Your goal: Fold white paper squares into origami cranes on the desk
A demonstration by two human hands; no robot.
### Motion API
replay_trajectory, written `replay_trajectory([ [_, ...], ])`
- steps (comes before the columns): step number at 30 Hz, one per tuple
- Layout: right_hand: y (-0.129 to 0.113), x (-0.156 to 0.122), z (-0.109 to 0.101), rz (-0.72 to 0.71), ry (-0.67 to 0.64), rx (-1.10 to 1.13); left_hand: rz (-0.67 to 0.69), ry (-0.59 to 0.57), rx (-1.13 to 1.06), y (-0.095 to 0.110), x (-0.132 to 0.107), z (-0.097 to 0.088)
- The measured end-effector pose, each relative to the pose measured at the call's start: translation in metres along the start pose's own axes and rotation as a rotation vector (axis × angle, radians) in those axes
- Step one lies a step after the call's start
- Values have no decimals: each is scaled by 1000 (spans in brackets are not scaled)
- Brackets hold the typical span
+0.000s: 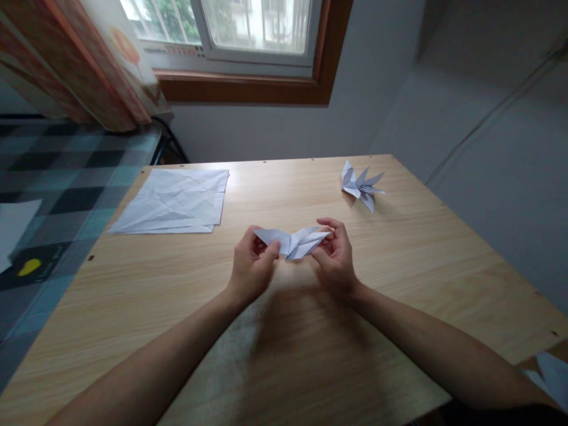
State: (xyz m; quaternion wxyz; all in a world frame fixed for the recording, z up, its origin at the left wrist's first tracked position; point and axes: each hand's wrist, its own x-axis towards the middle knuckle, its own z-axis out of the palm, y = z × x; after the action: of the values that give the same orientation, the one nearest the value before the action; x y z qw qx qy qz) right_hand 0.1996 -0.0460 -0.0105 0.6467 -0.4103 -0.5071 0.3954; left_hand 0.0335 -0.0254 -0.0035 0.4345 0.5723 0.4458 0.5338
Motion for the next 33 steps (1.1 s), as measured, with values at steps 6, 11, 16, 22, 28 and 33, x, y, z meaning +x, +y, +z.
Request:
replay_trajectory([
  [6,1,1,-3,71,-3,-20,-71,53,-55,6,2,1],
  [11,1,5,-8,49,45,-107,-101,10,55,4,4,-2],
  [16,6,12,-10,121,109,-45,-158,82,-85,-5,9,-4],
  [22,15,19,-15,265,112,221,-208,159,-340,-7,19,-7],
  [28,14,21,-20,311,80,308,-241,182,-407,-2,22,-10],
  [33,13,22,-21,310,95,296,-211,181,-327,-7,25,-11],
])
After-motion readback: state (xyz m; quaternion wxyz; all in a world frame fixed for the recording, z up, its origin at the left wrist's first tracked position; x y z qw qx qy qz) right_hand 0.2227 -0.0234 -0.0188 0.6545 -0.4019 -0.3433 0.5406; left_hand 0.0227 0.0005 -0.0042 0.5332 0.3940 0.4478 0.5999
